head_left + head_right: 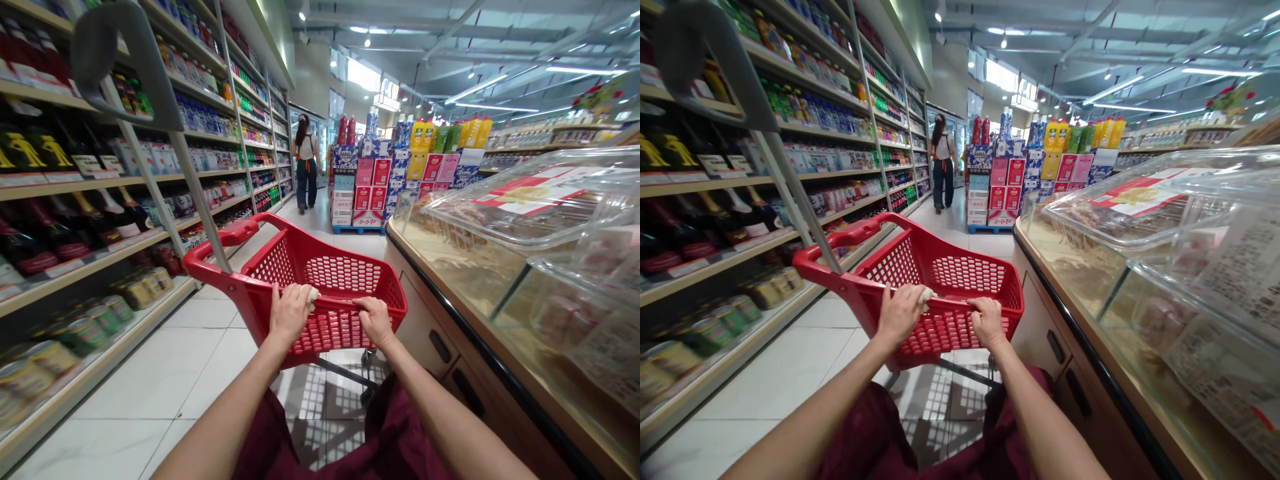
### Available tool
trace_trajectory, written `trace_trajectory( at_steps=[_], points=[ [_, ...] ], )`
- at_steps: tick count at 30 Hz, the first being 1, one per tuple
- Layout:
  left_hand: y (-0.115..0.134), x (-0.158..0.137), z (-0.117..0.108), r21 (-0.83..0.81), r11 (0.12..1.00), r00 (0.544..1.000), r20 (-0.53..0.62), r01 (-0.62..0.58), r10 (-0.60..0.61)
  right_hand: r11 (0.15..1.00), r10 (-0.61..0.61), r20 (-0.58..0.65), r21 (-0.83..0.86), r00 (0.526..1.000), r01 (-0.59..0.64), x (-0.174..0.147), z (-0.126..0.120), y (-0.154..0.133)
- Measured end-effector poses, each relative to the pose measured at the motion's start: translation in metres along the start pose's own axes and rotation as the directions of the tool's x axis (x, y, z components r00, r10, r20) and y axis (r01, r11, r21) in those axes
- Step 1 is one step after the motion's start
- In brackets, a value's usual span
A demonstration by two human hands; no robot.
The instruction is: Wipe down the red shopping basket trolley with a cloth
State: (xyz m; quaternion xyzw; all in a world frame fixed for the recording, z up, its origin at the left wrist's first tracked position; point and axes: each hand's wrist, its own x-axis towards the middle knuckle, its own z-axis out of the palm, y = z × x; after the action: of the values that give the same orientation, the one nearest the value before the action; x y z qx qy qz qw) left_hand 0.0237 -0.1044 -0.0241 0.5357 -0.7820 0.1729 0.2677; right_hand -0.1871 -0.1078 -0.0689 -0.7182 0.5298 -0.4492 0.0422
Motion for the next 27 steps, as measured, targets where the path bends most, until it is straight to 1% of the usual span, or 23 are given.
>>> trace_trajectory(
  at_steps=[2, 4, 7, 9, 11, 13, 15, 18, 20, 22, 23, 25, 27],
  points=[
    [-0.005, 0.002, -0.005, 0.009, 1.000, 1.000, 0.009, 0.021, -0.021, 0.999, 0.045, -0.014, -0.015, 0.999, -0.046, 0.002, 0.000, -0.003],
    [0.001, 0.005, -0.004, -0.025, 1.000, 0.998, 0.056, -0.006, 0.008, 0.999, 0.049, -0.035, -0.017, 0.998, -0.049, 0.006, 0.004, -0.013],
    [0.014, 0.008, 0.004, -0.111, 0.993, 0.986, 0.158, -0.043, 0.060, 0.997, -0.064, 0.009, 0.052, 0.998, 0.064, 0.013, 0.018, -0.037],
    [0.012, 0.008, 0.005, -0.140, 0.987, 0.968, 0.223, -0.082, 0.112, 0.992, -0.105, 0.067, 0.072, 0.992, 0.100, 0.018, 0.031, -0.052],
    [0.001, 0.006, 0.001, -0.093, 0.987, 0.959, 0.240, -0.130, 0.149, 0.996, -0.086, 0.107, 0.022, 0.990, 0.084, 0.021, 0.041, -0.063],
    [-0.013, 0.004, -0.007, 0.011, 0.988, 0.965, 0.216, -0.152, 0.146, 0.996, -0.073, 0.117, -0.043, 0.990, 0.079, 0.022, 0.046, -0.064],
    [-0.021, 0.004, -0.015, 0.096, 0.986, 0.975, 0.191, -0.136, 0.116, 0.991, -0.090, 0.105, -0.090, 0.990, 0.100, 0.019, 0.041, -0.055],
    [-0.020, 0.003, -0.018, 0.136, 0.984, 0.981, 0.172, -0.113, 0.089, 0.979, -0.099, 0.048, -0.174, 0.994, 0.106, 0.003, 0.012, -0.017],
    [-0.015, 0.002, -0.014, 0.132, 0.986, 0.985, 0.148, -0.105, 0.085, 0.967, -0.064, -0.022, -0.247, 0.998, 0.057, -0.010, -0.012, 0.015],
    [-0.010, 0.000, -0.010, 0.126, 0.987, 0.988, 0.130, -0.097, 0.080, 0.956, -0.015, -0.100, -0.294, 0.995, -0.015, -0.021, -0.030, 0.040],
    [-0.008, -0.001, -0.008, 0.127, 0.988, 0.989, 0.124, -0.090, 0.074, 0.953, 0.008, -0.139, -0.298, 0.990, -0.050, -0.024, -0.033, 0.046],
    [-0.004, -0.003, -0.006, 0.137, 0.987, 0.990, 0.121, -0.083, 0.066, 0.962, 0.022, -0.186, -0.264, 0.982, -0.071, -0.026, -0.028, 0.043],
    [-0.001, -0.004, -0.005, 0.149, 0.985, 0.990, 0.125, -0.090, 0.072, 0.984, -0.013, -0.172, -0.179, 0.985, -0.018, -0.020, -0.015, 0.026]
  ],
)
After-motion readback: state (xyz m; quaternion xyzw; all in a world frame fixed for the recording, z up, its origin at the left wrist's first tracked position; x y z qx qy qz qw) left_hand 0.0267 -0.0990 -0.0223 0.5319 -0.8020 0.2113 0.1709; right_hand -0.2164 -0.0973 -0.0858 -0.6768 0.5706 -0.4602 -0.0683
